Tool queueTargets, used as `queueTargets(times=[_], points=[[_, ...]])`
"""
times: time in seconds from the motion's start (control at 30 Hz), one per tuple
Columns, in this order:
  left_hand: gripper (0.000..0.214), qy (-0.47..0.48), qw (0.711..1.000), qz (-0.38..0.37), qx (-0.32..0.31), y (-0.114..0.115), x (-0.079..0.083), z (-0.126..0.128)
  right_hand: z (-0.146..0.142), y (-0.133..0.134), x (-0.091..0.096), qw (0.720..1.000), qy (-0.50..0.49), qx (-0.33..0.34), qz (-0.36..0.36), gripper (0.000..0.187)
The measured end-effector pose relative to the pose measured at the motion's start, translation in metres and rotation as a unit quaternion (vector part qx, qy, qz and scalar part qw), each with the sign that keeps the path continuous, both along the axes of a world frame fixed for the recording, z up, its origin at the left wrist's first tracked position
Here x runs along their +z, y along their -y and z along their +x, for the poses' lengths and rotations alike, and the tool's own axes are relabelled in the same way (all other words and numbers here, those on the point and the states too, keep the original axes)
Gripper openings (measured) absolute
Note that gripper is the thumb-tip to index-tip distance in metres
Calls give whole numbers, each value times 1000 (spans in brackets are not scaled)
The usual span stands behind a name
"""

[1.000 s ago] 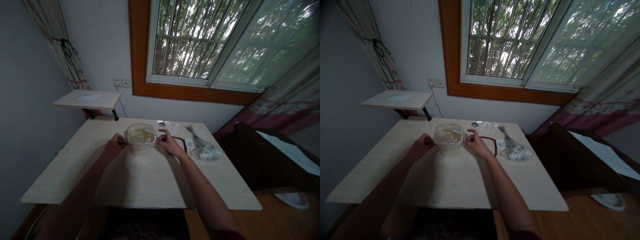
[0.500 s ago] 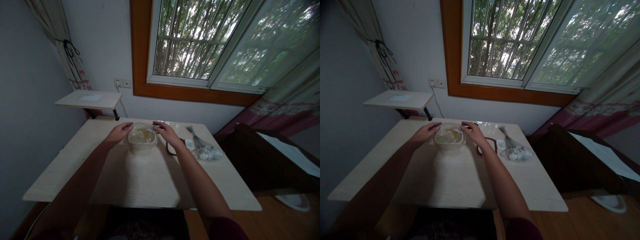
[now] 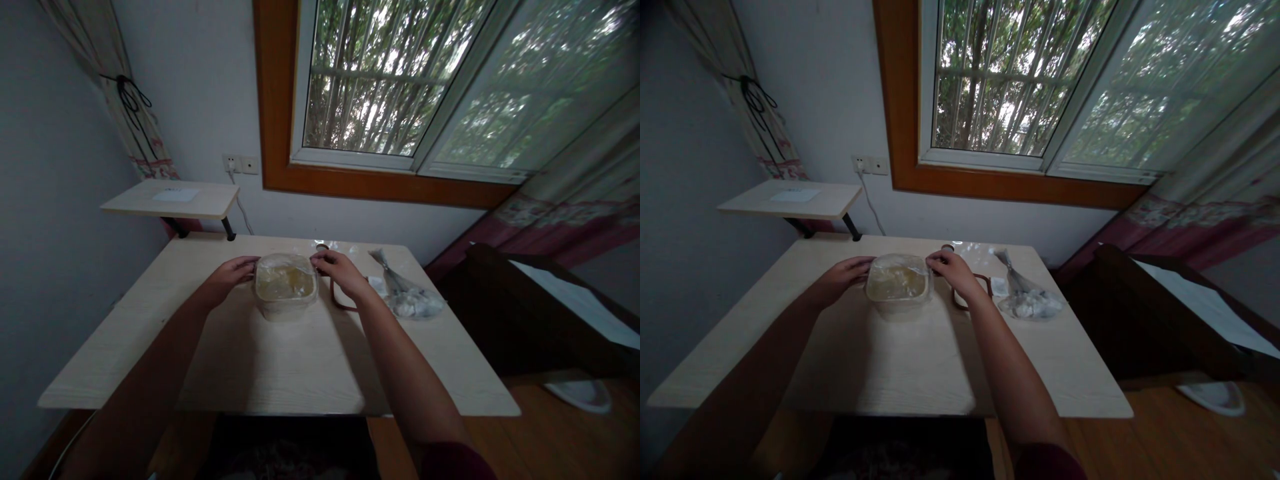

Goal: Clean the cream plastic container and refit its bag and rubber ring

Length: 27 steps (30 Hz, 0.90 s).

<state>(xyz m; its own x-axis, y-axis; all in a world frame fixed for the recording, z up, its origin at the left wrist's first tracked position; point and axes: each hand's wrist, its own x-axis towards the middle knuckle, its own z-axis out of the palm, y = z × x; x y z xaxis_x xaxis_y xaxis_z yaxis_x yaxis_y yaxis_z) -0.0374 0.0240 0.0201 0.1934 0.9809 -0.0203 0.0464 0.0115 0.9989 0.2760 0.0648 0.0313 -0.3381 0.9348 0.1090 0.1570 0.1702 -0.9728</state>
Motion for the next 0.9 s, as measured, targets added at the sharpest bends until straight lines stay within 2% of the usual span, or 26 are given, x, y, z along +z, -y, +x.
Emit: queueTargets(times=[0.13, 0.37, 0.53, 0.7, 0.9], points=[[60, -22, 999, -3, -28, 2, -1, -7, 3, 1, 2, 1000, -8, 22, -1, 24], [58, -61, 998, 30, 19, -8, -2, 7, -5, -11, -10, 997, -74, -22, 16, 30], [53, -40, 997, 31, 51, -14, -4, 16, -16, -16, -18, 992, -112, -62, -21, 32], [48, -41, 997, 22, 61, -14, -12, 21, -13, -17, -35, 996, -61, -69, -23, 30], [40, -69, 995, 22, 73, -17, -32, 18, 5, -9, -57, 996, 57, -61, 31, 29]])
